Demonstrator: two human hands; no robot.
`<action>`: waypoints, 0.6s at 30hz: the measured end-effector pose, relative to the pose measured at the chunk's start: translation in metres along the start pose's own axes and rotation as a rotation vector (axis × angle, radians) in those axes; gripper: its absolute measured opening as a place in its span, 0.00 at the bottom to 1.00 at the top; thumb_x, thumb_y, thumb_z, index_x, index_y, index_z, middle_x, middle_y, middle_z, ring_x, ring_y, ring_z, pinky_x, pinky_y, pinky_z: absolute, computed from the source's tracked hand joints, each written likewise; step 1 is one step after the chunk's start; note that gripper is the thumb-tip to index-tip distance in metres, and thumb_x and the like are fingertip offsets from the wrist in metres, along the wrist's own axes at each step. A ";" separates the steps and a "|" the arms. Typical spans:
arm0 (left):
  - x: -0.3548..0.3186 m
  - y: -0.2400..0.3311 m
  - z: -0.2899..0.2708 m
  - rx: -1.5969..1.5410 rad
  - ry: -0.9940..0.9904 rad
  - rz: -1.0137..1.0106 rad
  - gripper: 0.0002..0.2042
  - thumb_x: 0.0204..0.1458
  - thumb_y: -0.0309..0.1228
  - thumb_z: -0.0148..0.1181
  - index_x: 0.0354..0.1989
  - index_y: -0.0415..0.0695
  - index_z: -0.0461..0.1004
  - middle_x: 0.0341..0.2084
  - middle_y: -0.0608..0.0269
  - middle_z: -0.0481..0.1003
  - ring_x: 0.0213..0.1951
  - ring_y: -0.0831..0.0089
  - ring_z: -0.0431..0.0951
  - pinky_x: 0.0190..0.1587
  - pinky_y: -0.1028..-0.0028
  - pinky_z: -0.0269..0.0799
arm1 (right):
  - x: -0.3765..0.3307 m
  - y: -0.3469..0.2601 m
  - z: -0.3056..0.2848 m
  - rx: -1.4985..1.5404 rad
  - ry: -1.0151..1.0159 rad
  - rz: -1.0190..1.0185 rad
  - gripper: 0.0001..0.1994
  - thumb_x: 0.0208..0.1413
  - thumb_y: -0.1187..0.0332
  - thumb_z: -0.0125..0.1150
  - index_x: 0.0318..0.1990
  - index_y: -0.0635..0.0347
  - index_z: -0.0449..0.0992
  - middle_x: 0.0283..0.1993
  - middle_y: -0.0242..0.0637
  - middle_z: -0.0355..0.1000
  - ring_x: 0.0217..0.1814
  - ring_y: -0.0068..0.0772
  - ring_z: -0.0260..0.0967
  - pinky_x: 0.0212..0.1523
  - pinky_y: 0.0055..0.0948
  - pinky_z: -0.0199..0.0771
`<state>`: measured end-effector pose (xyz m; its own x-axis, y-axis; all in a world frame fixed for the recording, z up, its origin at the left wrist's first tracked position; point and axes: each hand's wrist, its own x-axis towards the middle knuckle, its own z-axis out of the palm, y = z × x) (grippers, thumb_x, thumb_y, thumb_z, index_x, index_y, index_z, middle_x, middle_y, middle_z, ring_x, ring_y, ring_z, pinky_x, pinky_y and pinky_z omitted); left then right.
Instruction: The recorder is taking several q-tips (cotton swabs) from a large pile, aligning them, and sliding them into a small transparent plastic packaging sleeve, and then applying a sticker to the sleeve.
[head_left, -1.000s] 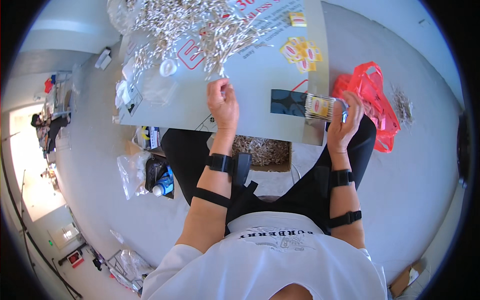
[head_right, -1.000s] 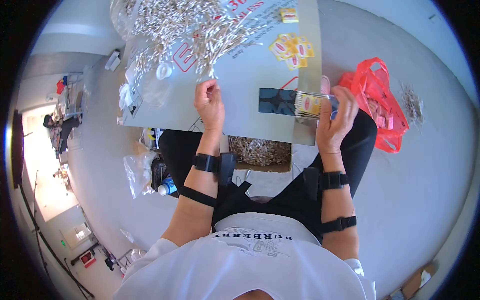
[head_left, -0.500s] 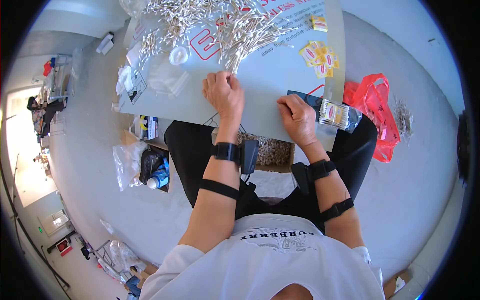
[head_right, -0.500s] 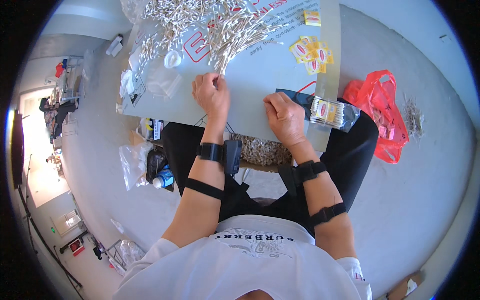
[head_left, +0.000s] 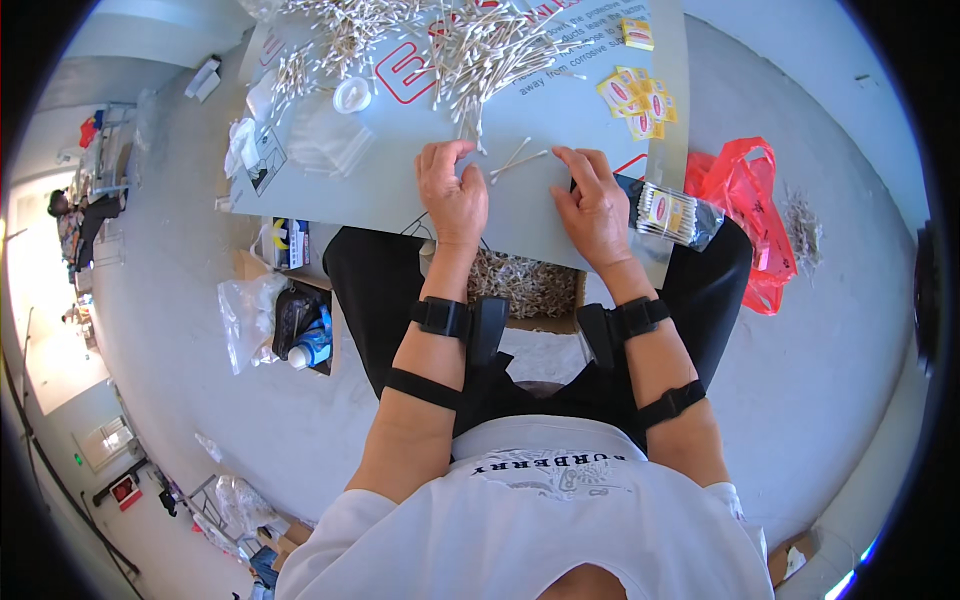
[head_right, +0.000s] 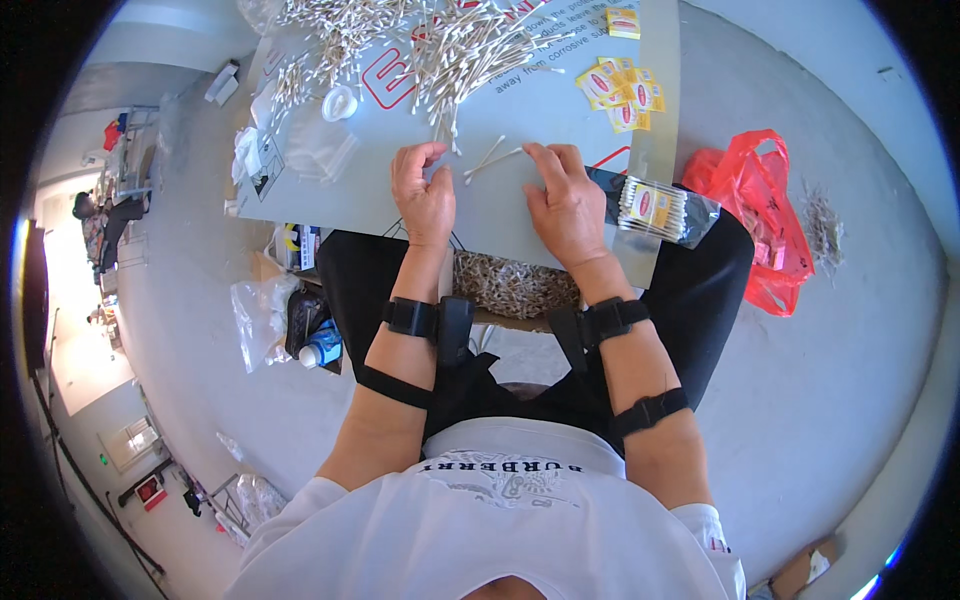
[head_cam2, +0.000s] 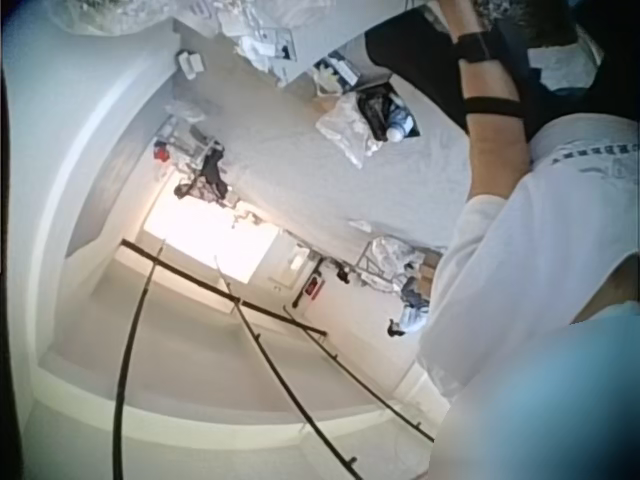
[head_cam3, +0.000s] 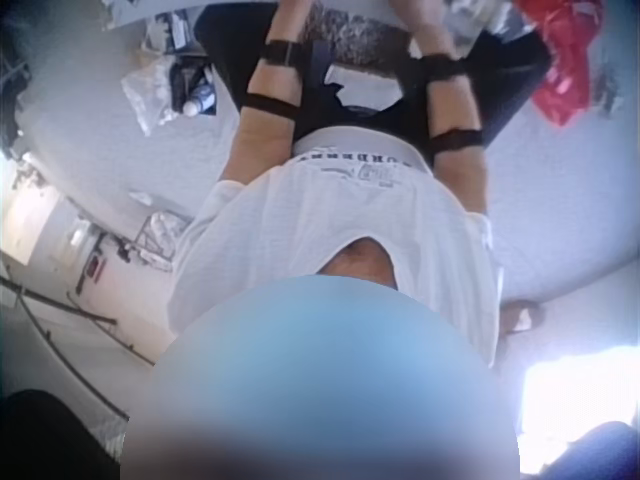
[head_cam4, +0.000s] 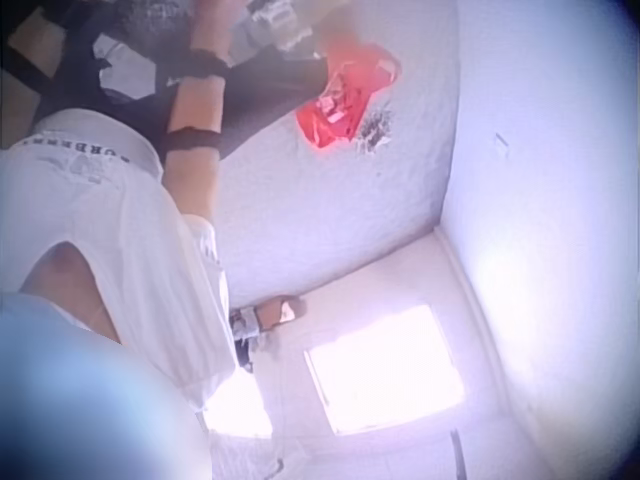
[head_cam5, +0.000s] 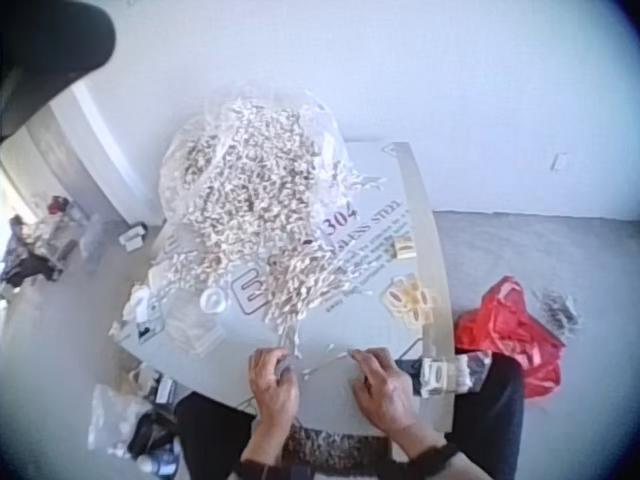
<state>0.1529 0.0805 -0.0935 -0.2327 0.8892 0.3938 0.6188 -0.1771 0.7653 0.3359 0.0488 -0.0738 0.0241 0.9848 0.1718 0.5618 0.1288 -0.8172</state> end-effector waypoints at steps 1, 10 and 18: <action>0.001 0.001 0.000 0.002 -0.008 0.019 0.10 0.38 0.18 0.58 0.31 0.43 0.76 0.32 0.60 0.72 0.38 0.57 0.70 0.43 0.60 0.66 | 0.006 0.002 0.000 -0.035 -0.015 -0.038 0.22 0.46 0.75 0.65 0.52 0.52 0.73 0.47 0.40 0.70 0.35 0.44 0.74 0.35 0.39 0.76; -0.020 0.021 0.007 0.211 -0.220 0.254 0.10 0.36 0.26 0.65 0.30 0.45 0.75 0.31 0.60 0.70 0.38 0.56 0.70 0.43 0.60 0.65 | 0.026 0.006 0.010 -0.195 -0.113 -0.287 0.13 0.44 0.74 0.67 0.40 0.53 0.77 0.44 0.39 0.69 0.42 0.44 0.74 0.38 0.40 0.77; 0.021 0.009 0.005 0.556 0.025 0.116 0.12 0.45 0.35 0.66 0.33 0.42 0.73 0.34 0.55 0.74 0.41 0.52 0.71 0.46 0.58 0.67 | -0.013 0.007 -0.005 -0.128 0.041 -0.186 0.06 0.46 0.73 0.67 0.30 0.58 0.74 0.37 0.37 0.70 0.38 0.43 0.73 0.36 0.37 0.75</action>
<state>0.1569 0.0998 -0.0806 -0.1532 0.8660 0.4761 0.9416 -0.0183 0.3363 0.3435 0.0368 -0.0794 -0.0574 0.9395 0.3376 0.6596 0.2895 -0.6936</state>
